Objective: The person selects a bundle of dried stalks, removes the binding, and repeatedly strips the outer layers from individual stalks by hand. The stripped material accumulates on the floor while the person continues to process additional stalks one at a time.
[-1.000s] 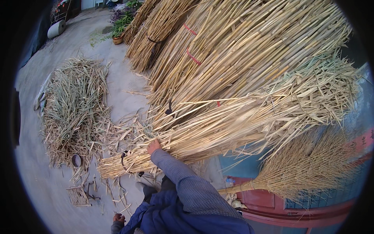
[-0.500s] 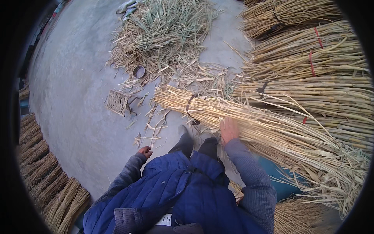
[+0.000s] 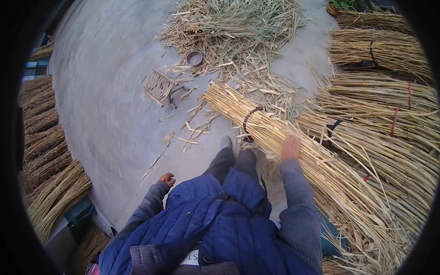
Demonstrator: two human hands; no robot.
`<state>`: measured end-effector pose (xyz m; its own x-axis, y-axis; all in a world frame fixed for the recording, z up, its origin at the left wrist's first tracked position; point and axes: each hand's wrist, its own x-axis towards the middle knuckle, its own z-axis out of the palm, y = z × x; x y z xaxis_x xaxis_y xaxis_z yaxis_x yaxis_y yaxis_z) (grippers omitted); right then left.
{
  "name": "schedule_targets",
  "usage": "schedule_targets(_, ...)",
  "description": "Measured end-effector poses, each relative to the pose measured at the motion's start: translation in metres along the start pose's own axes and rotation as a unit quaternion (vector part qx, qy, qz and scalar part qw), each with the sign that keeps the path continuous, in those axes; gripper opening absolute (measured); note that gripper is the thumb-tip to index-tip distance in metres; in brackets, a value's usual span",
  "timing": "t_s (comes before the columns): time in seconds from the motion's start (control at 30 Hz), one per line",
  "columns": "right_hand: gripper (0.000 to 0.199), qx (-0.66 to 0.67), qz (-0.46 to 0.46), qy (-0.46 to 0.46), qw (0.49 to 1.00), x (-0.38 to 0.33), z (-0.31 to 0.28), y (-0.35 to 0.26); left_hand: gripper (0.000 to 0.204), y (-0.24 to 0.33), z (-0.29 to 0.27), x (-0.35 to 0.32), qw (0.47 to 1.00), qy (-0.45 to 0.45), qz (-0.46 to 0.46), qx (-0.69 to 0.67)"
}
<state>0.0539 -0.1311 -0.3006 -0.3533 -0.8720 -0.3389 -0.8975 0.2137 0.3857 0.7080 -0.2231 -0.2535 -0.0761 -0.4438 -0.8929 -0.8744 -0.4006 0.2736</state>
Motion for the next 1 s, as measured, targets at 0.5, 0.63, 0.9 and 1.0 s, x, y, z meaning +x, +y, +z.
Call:
schedule_targets(0.5, 0.041, -0.016, 0.0, 0.065, 0.998, 0.03, 0.032, 0.016, 0.045, 0.072, 0.058, -0.042, 0.997, 0.026, -0.012, -0.072)
schedule_targets(0.63, 0.033, -0.017, -0.012, 0.01, 1.0, 0.047, 0.024, 0.022, 0.045, 0.08, 0.074, -0.043, 0.995, 0.021, -0.03, -0.094)
schedule_targets(0.9, 0.059, 0.175, -0.099, -0.32, 0.926, 0.074, -0.097, 0.079, 0.043, 0.074, 0.104, -0.033, 0.993, 0.065, 0.007, -0.098)
schedule_targets(1.0, 0.066, 0.204, -0.081, -0.361, 0.906, 0.074, -0.118, 0.111, 0.043, 0.078, 0.116, -0.03, 0.992, 0.066, 0.001, -0.104)
